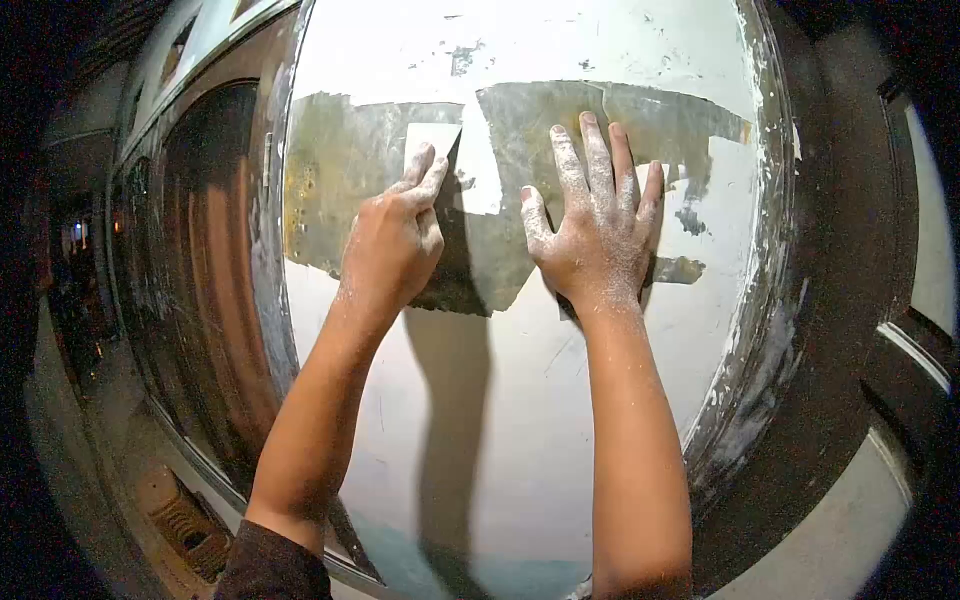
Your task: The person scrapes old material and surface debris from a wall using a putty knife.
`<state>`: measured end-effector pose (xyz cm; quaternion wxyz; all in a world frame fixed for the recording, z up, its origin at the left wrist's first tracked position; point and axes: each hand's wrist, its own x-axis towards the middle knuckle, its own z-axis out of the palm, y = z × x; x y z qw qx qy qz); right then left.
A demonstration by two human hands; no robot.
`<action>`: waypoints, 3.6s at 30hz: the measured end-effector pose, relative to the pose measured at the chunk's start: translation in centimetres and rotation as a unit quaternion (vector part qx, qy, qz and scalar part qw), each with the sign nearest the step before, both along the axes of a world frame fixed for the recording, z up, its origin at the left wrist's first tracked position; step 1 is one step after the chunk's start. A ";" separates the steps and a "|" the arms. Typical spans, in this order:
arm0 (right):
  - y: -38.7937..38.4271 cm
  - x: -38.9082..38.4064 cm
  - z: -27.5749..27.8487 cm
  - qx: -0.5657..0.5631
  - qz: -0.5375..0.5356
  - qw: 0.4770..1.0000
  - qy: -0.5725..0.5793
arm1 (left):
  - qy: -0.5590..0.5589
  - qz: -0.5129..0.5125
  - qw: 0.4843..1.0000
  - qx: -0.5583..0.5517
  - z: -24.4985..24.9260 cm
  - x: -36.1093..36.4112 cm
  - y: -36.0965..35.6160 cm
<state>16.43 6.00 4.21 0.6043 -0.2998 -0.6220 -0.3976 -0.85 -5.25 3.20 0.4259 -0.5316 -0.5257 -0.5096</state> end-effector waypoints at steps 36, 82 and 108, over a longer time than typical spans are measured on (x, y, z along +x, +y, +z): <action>-0.1 0.2 0.1 0.006 0.042 0.999 -0.005 | -0.004 -0.068 0.997 0.024 0.6 -0.3 1.0; -7.6 1.7 -9.1 -0.302 0.166 0.938 -0.035 | 0.130 0.037 0.987 0.091 -5.6 -11.1 2.0; -7.4 -0.8 -7.1 -0.274 0.193 0.941 0.048 | 0.135 0.052 0.985 0.094 -6.2 -10.9 1.9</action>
